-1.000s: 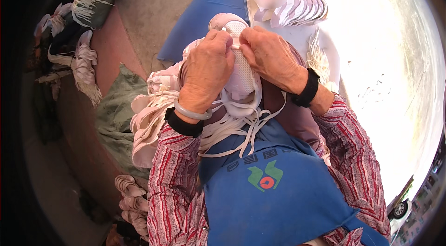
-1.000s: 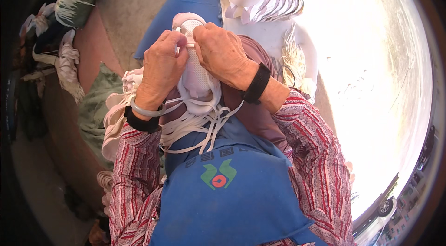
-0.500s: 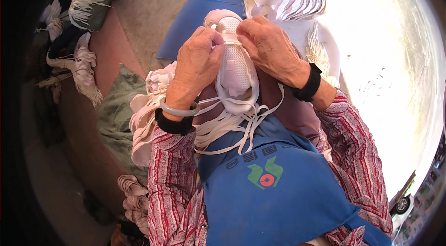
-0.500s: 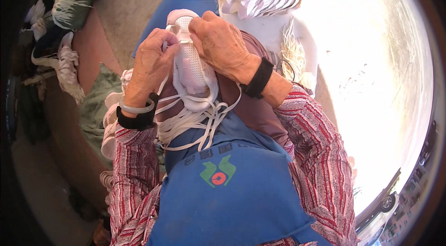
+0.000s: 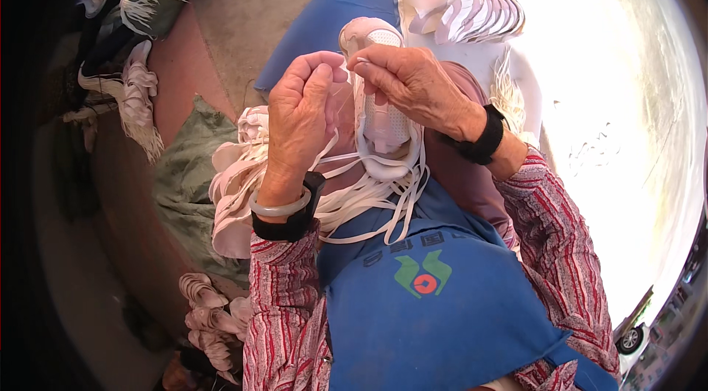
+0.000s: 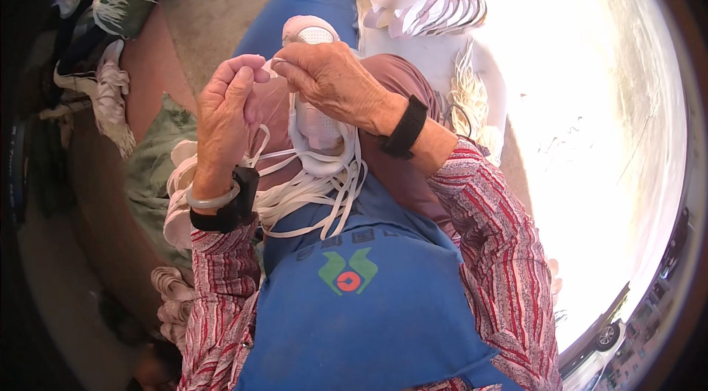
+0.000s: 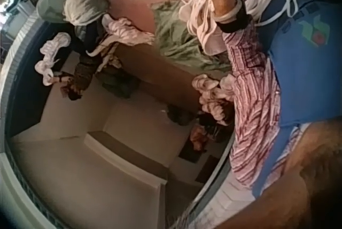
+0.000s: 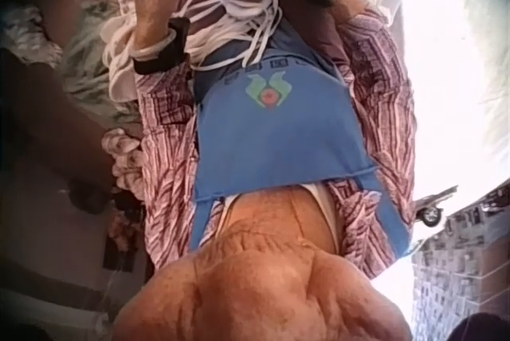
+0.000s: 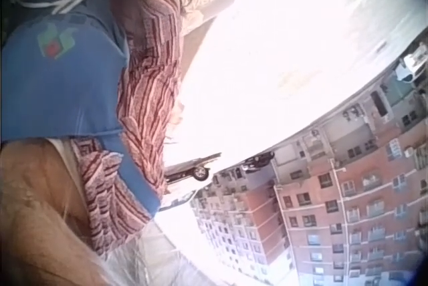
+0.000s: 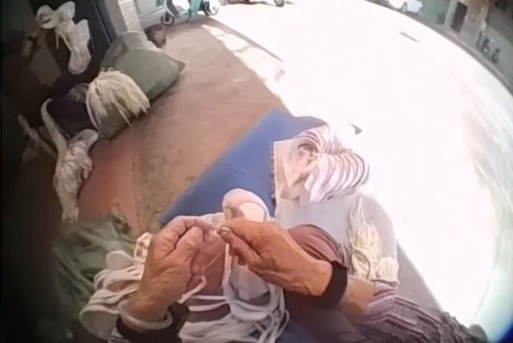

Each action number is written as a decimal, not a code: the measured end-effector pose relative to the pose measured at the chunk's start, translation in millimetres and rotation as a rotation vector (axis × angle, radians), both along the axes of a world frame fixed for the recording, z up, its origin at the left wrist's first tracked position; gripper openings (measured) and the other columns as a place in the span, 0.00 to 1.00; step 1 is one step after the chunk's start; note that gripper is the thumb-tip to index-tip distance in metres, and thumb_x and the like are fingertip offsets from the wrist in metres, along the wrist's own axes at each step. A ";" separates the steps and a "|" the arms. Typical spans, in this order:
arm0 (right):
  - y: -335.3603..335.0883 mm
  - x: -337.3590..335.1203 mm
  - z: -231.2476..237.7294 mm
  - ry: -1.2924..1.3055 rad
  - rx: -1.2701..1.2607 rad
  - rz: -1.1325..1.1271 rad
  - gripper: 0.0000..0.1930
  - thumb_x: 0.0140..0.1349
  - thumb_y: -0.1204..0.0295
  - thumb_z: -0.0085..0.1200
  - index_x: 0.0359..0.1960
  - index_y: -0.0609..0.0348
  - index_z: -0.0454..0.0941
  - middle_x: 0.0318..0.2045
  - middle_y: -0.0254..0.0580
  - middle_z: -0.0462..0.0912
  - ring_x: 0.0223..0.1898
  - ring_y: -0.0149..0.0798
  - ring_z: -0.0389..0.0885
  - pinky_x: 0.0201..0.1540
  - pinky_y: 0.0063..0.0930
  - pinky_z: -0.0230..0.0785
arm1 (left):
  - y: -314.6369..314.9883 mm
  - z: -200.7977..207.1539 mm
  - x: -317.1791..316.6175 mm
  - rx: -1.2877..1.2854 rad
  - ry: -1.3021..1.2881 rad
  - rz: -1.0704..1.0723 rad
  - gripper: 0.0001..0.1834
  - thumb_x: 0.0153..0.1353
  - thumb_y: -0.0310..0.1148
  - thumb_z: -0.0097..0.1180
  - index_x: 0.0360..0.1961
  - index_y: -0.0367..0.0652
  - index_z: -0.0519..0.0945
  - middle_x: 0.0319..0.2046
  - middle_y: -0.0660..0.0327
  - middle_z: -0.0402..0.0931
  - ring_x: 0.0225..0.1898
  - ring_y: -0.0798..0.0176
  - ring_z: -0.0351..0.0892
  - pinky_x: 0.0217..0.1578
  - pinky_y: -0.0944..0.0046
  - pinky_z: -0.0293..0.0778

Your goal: The recorder is lacing a shoe by hand while sitting outside.

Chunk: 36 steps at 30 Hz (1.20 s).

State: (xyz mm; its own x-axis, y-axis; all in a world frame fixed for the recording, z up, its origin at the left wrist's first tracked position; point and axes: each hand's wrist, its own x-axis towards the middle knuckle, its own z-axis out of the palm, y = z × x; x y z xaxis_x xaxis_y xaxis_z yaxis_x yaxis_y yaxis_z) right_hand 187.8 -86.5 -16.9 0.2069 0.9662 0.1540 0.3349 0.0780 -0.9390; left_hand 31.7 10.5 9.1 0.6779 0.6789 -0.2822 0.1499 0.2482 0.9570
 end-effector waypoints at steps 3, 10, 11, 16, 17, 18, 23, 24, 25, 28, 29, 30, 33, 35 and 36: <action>-32.5 -24.2 65.6 0.341 -0.335 0.253 0.08 0.68 0.72 0.52 0.43 0.61 0.81 0.27 0.42 0.78 0.33 0.38 0.81 0.37 0.31 0.71 | -2.5 9.5 -7.3 -0.013 -0.140 0.162 0.11 0.71 0.33 0.52 0.46 0.34 0.76 0.30 0.62 0.78 0.15 0.81 0.62 0.13 0.77 0.62; -25.5 -22.6 26.3 0.055 0.029 -0.215 0.13 0.68 0.67 0.54 0.48 0.59 0.83 0.27 0.44 0.77 0.34 0.38 0.76 0.38 0.31 0.68 | -15.2 9.0 -15.0 -0.254 -0.195 0.172 0.13 0.69 0.33 0.55 0.47 0.33 0.76 0.40 0.56 0.82 0.15 0.80 0.64 0.14 0.76 0.67; -23.6 -22.3 26.0 0.051 0.031 -0.211 0.13 0.68 0.67 0.54 0.48 0.59 0.83 0.27 0.44 0.77 0.34 0.38 0.76 0.38 0.31 0.68 | -20.9 11.5 -11.8 -0.286 -0.192 0.160 0.14 0.69 0.34 0.55 0.47 0.33 0.76 0.37 0.58 0.82 0.15 0.80 0.64 0.14 0.75 0.68; -10.5 -29.5 19.1 0.368 -0.032 -0.201 0.15 0.67 0.64 0.57 0.47 0.60 0.84 0.28 0.41 0.79 0.31 0.32 0.76 0.37 0.28 0.69 | -27.1 4.5 -7.3 -0.337 -0.212 0.021 0.18 0.70 0.39 0.55 0.49 0.33 0.75 0.19 0.67 0.72 0.14 0.77 0.69 0.16 0.73 0.72; -9.3 -30.8 17.0 0.300 0.011 -0.233 0.14 0.66 0.64 0.58 0.47 0.58 0.85 0.29 0.41 0.79 0.31 0.33 0.76 0.37 0.27 0.69 | -26.6 5.0 -6.0 -0.322 -0.212 0.014 0.19 0.70 0.40 0.55 0.50 0.33 0.75 0.19 0.66 0.72 0.14 0.76 0.69 0.18 0.73 0.74; -8.5 -30.3 17.3 0.297 0.011 -0.233 0.14 0.66 0.64 0.58 0.47 0.58 0.85 0.29 0.41 0.79 0.31 0.33 0.76 0.37 0.27 0.69 | -26.6 5.8 -5.2 -0.322 -0.214 0.013 0.19 0.70 0.40 0.55 0.50 0.33 0.75 0.19 0.66 0.72 0.14 0.76 0.69 0.18 0.73 0.74; -11.2 -31.8 31.5 -0.065 0.108 -0.348 0.08 0.61 0.66 0.60 0.37 0.55 0.87 0.35 0.40 0.78 0.38 0.40 0.77 0.42 0.31 0.70 | -33.4 7.6 -0.9 -0.338 -0.281 -0.079 0.18 0.74 0.40 0.48 0.53 0.34 0.74 0.24 0.65 0.74 0.18 0.75 0.73 0.22 0.74 0.76; -9.4 -30.2 35.9 -0.060 0.107 -0.347 0.08 0.61 0.66 0.60 0.37 0.55 0.87 0.35 0.40 0.78 0.38 0.40 0.77 0.42 0.31 0.70 | -35.7 10.1 -0.6 -0.338 -0.276 -0.077 0.18 0.74 0.40 0.48 0.53 0.34 0.74 0.24 0.65 0.74 0.18 0.75 0.73 0.22 0.74 0.76; -8.3 -26.2 40.7 -0.151 0.154 -0.345 0.08 0.61 0.66 0.60 0.35 0.55 0.87 0.37 0.40 0.77 0.39 0.41 0.76 0.42 0.31 0.69 | -39.4 15.3 0.9 -0.268 -0.252 -0.107 0.18 0.75 0.39 0.46 0.53 0.34 0.74 0.26 0.64 0.74 0.20 0.75 0.74 0.23 0.74 0.76; -2.0 -16.7 39.6 -0.170 0.238 -0.303 0.09 0.61 0.66 0.59 0.34 0.57 0.86 0.36 0.40 0.79 0.39 0.40 0.76 0.42 0.32 0.69 | -44.9 19.9 -0.1 -0.069 -0.197 -0.195 0.17 0.76 0.39 0.43 0.51 0.35 0.75 0.27 0.65 0.73 0.22 0.75 0.72 0.24 0.74 0.76; -1.5 -15.1 42.7 0.018 0.213 -0.210 0.10 0.62 0.66 0.57 0.35 0.59 0.85 0.34 0.41 0.79 0.39 0.39 0.76 0.43 0.31 0.68 | -44.7 21.6 -1.1 0.066 -0.171 -0.250 0.17 0.76 0.38 0.41 0.50 0.35 0.75 0.26 0.66 0.71 0.21 0.76 0.70 0.24 0.73 0.75; -2.0 -14.2 46.9 0.205 0.187 -0.114 0.12 0.64 0.65 0.56 0.35 0.61 0.85 0.33 0.42 0.80 0.39 0.38 0.76 0.43 0.31 0.68 | -43.8 27.8 -3.8 0.067 -0.169 -0.249 0.17 0.76 0.38 0.41 0.50 0.35 0.75 0.26 0.66 0.71 0.21 0.76 0.70 0.24 0.73 0.75; -17.3 -2.3 42.4 0.323 0.089 -0.240 0.14 0.67 0.65 0.52 0.39 0.66 0.83 0.31 0.45 0.81 0.36 0.37 0.77 0.43 0.29 0.70 | -30.2 59.9 -13.3 -0.159 -0.450 -0.081 0.14 0.76 0.35 0.39 0.47 0.35 0.73 0.25 0.66 0.66 0.19 0.74 0.62 0.23 0.72 0.74; -33.9 14.8 26.1 0.199 -0.044 -0.350 0.13 0.66 0.69 0.51 0.43 0.67 0.81 0.32 0.48 0.82 0.36 0.40 0.80 0.42 0.31 0.72 | -9.4 95.2 -26.7 -0.250 -0.684 -0.095 0.11 0.76 0.30 0.37 0.44 0.34 0.70 0.27 0.66 0.63 0.21 0.73 0.61 0.25 0.70 0.74; -44.0 17.3 16.3 0.200 -0.046 -0.364 0.13 0.66 0.69 0.51 0.43 0.67 0.81 0.32 0.48 0.82 0.36 0.40 0.80 0.42 0.31 0.72 | 1.5 118.7 -33.6 -0.337 -0.777 -0.106 0.10 0.75 0.28 0.36 0.39 0.33 0.70 0.28 0.66 0.63 0.22 0.73 0.62 0.27 0.69 0.76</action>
